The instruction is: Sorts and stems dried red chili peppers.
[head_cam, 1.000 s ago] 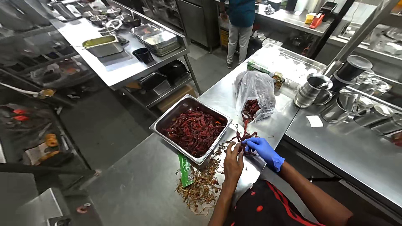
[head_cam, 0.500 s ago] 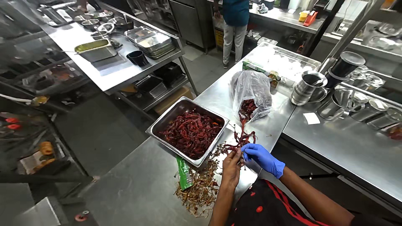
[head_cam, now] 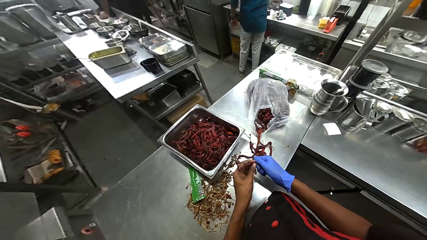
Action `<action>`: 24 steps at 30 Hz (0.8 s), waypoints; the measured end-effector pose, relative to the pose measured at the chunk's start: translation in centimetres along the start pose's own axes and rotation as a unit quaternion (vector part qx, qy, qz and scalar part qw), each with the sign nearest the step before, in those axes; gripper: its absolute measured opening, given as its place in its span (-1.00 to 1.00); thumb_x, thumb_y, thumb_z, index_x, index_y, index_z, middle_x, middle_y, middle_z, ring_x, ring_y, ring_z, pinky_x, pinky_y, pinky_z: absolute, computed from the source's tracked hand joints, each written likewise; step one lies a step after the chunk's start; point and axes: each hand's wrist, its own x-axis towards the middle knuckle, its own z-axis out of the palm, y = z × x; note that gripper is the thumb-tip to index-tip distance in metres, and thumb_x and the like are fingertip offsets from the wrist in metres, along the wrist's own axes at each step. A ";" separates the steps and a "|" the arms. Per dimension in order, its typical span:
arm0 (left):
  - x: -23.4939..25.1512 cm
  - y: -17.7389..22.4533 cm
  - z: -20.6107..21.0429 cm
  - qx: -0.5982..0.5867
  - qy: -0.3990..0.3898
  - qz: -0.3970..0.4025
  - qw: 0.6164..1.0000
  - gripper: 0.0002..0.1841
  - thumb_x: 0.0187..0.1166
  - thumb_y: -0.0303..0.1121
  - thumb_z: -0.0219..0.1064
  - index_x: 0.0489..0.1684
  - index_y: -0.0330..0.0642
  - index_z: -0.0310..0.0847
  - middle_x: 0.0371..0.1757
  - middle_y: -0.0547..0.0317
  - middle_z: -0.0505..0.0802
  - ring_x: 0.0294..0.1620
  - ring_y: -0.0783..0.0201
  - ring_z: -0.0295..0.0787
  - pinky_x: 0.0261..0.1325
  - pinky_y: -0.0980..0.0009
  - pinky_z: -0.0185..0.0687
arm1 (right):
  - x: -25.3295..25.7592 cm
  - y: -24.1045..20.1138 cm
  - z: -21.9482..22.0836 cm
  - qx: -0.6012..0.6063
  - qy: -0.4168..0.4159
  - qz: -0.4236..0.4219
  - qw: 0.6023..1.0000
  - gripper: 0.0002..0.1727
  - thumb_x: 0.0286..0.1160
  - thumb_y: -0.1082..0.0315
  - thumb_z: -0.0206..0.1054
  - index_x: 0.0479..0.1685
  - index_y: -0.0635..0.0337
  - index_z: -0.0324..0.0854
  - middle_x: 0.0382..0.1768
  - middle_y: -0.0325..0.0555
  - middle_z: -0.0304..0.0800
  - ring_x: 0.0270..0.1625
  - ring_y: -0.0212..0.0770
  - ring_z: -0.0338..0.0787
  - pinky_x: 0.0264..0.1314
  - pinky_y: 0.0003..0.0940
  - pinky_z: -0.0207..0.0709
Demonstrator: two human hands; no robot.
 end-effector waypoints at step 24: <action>1.6 -4.7 -3.8 0.379 -0.083 -0.087 0.917 -0.62 0.45 0.07 0.52 -0.26 -0.08 0.77 -0.48 0.18 0.77 -0.47 0.16 0.71 -0.29 0.03 0.70 | -2.5 2.3 -3.9 0.142 0.050 0.148 0.977 -0.68 0.80 0.19 0.11 0.02 0.20 0.71 -0.42 -0.20 0.68 -0.51 -0.39 0.54 -0.47 -0.52 0.43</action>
